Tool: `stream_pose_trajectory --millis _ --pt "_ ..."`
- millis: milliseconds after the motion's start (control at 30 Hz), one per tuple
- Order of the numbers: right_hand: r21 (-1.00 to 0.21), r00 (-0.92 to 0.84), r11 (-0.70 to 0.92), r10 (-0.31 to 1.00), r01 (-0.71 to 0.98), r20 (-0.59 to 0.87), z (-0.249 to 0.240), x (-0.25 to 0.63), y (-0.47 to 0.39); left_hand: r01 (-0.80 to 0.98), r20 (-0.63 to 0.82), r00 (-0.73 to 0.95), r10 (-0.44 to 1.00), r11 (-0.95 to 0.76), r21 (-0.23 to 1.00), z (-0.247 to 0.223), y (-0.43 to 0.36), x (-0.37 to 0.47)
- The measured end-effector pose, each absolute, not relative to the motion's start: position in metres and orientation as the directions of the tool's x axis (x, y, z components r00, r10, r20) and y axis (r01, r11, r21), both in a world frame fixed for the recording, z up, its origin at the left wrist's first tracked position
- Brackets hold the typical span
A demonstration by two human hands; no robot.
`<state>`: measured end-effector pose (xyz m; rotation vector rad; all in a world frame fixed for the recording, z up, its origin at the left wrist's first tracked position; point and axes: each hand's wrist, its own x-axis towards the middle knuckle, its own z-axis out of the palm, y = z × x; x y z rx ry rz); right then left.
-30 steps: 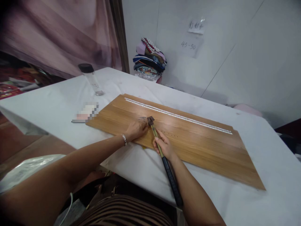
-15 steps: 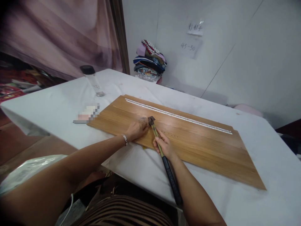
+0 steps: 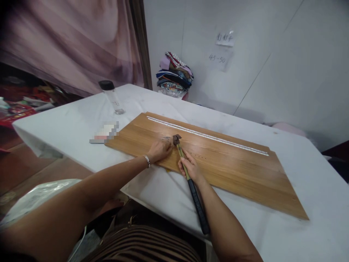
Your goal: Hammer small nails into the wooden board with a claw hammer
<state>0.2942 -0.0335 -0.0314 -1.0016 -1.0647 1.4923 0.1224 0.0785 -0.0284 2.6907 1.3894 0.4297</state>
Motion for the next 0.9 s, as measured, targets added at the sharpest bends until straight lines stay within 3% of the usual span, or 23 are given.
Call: stream_pose_trajectory --millis 467,900 --pt "-0.956 -0.141 -0.101 0.988 -0.276 -0.064 -0.0343 0.2936 -0.0307 0.817 0.132 0.548 0.826 -0.563 0.128 -0.0219 0.0778 0.1244" --pt "-0.956 -0.14 -0.087 0.989 -0.28 -0.049 -0.0363 0.2926 -0.0293 0.812 0.182 0.542 0.82 -0.567 0.139 -0.0285 0.0819 0.1224"
